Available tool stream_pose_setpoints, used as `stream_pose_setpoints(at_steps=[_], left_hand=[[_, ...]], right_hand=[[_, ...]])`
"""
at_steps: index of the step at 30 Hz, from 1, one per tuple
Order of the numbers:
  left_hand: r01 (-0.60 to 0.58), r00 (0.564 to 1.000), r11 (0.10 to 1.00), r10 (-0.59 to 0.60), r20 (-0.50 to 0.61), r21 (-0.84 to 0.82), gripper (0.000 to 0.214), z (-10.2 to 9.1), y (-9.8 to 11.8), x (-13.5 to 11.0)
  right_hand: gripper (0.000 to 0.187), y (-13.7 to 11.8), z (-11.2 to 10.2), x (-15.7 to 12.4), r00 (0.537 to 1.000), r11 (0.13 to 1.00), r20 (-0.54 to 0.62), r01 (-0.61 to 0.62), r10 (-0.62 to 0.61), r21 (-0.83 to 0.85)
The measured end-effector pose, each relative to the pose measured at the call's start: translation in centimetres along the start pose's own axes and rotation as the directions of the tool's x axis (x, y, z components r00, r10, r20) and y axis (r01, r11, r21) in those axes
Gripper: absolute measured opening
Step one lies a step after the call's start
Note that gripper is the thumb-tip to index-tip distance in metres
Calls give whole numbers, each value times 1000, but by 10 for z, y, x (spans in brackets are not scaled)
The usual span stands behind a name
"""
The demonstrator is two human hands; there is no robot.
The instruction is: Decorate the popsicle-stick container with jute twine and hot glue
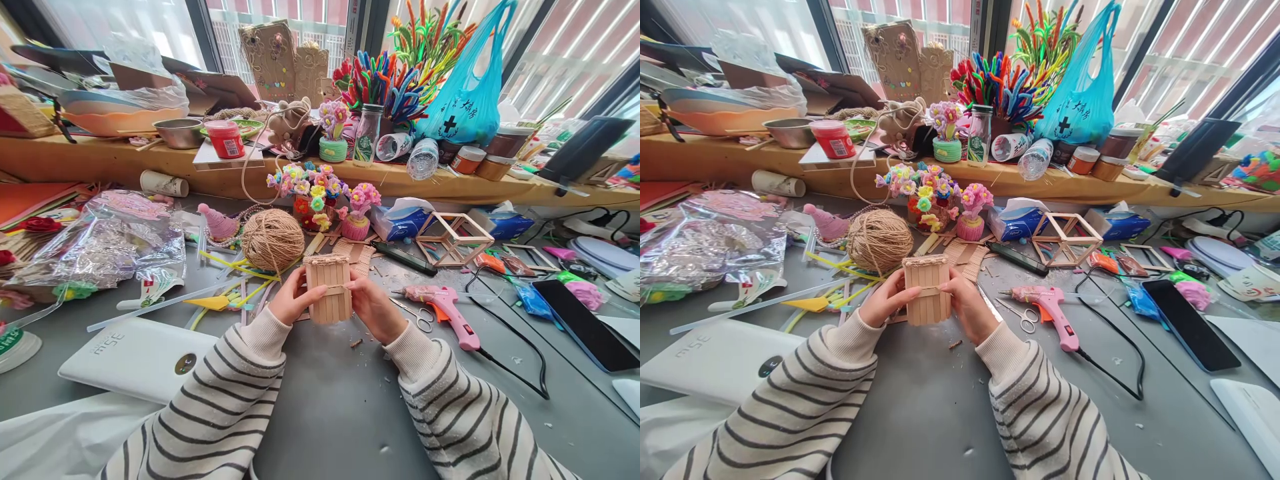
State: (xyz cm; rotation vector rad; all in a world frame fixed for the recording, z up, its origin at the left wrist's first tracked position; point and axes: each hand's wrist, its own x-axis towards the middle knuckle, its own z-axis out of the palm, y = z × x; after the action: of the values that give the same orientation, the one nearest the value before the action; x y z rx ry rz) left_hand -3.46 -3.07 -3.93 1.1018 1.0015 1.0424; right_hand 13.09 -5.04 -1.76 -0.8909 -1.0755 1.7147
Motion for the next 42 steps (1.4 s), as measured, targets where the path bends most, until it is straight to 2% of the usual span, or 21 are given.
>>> stream_pose_setpoints(at_steps=[7, 18, 26, 42], left_hand=[[0, 1000, 1000, 0, 12, -4, 61, 2, 1, 0], [-7, 1000, 1000, 7, 15, -12, 60, 1, -1, 1], [-17, 1000, 1000, 17, 15, 5, 63, 1, -1, 0], [-108, 994, 987, 111, -20, 121, 68, 9, 2, -6]], right_hand=[[47, 5, -1, 1, 1000, 999, -24, 5, -5, 33], [45, 7, -1, 2, 999, 999, -40, 32, -32, -14], [44, 10, -1, 2, 998, 999, -60, 36, -33, 38], [37, 4, 4, -1, 990, 991, -139, 24, -5, 134]])
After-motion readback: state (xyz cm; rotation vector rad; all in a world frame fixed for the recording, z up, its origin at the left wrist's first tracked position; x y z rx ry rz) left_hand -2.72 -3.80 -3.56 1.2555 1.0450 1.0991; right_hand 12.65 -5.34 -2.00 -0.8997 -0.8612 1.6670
